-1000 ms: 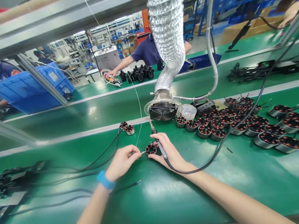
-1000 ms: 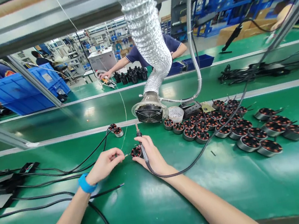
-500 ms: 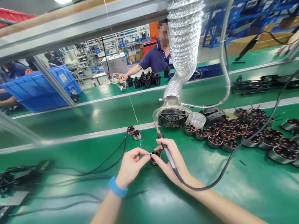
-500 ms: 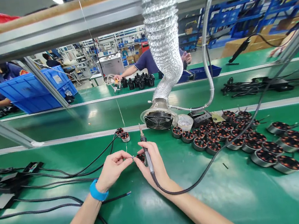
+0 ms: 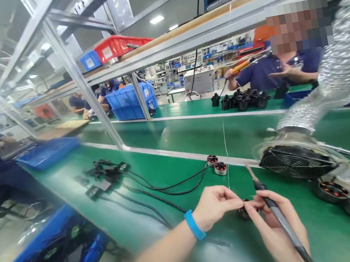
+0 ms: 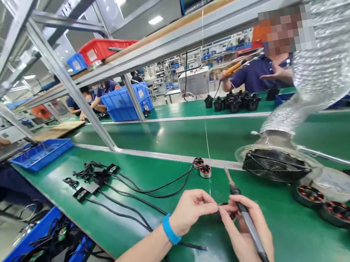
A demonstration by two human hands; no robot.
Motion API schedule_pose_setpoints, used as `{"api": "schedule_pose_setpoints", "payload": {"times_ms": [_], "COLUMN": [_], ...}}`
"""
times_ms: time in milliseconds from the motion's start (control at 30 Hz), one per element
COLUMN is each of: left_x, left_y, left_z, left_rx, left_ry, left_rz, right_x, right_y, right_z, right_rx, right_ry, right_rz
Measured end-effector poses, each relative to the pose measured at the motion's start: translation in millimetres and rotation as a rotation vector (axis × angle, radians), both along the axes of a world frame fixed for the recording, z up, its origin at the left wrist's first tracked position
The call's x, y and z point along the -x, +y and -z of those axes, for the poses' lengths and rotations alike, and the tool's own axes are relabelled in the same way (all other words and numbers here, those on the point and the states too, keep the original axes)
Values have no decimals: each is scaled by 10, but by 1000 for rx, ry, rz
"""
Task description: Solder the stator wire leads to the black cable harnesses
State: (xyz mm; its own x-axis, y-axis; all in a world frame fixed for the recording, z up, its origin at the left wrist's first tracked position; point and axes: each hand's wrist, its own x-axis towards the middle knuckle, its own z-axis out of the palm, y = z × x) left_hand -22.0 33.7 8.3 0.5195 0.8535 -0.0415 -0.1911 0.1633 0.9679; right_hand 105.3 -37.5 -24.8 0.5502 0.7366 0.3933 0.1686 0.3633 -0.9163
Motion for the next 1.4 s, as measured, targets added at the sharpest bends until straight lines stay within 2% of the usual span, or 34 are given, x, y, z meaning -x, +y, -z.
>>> {"api": "schedule_pose_setpoints", "payload": {"times_ms": [133,367,567,667,800,933,1100,1300,1400], "left_x": [-13,-4,-107,-101,-35,11,22,23,24], "left_y": [-96,-100,-105,-29,-120,-215,-255,-258,-260], "left_z": [-33,-6,37,71,38,-4,-29,-26,-9], "left_rx": [74,127,193,120,-42,-163,-311,-429,-450], "left_ry": [-28,1,-67,-26,131,186,368,434,473], "left_rz": [-11,39,-3,-7,14,125,162,228,209], "right_x": [112,200,117,67,88,106,66,80,94], "right_y": [-73,-87,-107,-41,-117,-155,-158,-201,-215], "right_z": [-46,-101,29,57,-99,-210,-205,-192,-176], "right_rx": [22,15,75,60,6,-106,-90,-79,-58], "right_ry": [-43,0,-5,-40,-282,-425,-420,-412,-417], "right_rz": [91,86,146,110,177,123,20,-57,-68]}}
